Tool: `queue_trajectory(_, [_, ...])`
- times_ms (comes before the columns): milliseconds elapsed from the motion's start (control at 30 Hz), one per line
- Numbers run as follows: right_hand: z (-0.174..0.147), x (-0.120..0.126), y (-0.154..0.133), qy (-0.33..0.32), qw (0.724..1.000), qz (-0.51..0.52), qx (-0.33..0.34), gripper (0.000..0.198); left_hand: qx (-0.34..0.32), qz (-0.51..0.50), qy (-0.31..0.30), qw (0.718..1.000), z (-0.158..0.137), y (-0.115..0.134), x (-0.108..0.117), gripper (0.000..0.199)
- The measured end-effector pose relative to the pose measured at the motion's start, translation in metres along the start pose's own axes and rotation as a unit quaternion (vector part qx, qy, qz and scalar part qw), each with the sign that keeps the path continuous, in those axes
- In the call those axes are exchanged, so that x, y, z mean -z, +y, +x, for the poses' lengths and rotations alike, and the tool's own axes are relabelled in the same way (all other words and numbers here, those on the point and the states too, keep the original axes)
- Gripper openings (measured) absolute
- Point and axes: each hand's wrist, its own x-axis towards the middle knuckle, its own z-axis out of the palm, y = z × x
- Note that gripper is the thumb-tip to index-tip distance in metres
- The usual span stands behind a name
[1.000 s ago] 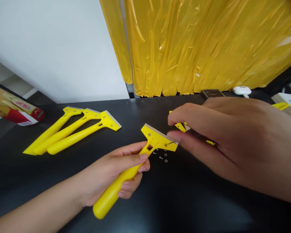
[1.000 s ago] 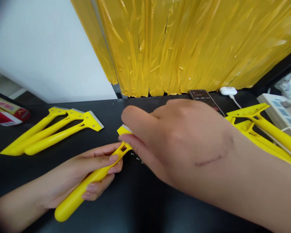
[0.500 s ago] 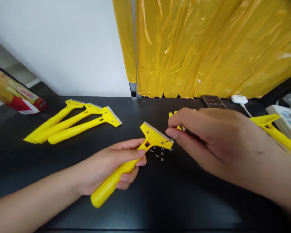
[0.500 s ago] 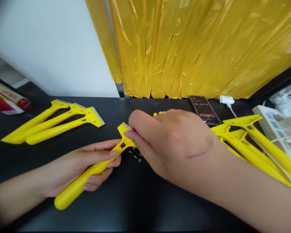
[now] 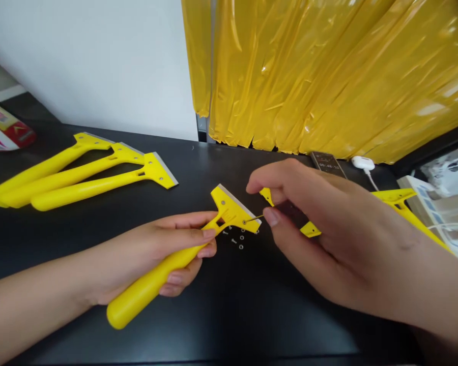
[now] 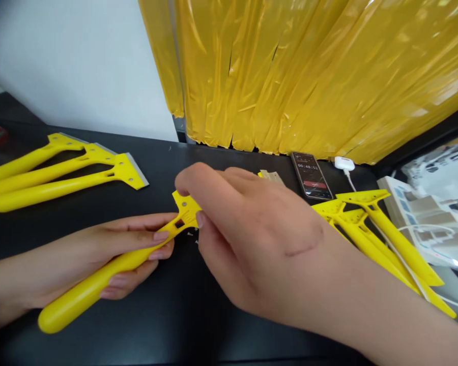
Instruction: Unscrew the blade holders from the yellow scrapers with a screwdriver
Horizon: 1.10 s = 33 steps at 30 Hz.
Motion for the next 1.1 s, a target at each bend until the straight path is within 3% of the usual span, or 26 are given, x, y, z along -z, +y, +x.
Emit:
queue_trajectory(400, [-0.0017, -0.0010, 0.0010, 0.046, 0.999, -0.010, -0.006, 0.017, -0.030, 0.020, -0.001, 0.999, -0.0002, -0.0004, -0.0030, 0.018])
queue_trajectory(1100, [-0.0026, -0.0037, 0.0047, 0.084, 0.995, 0.007, -0.052, 0.020, -0.064, 0.055, -0.018, 0.996, -0.0029, -0.0013, -0.0058, 0.025])
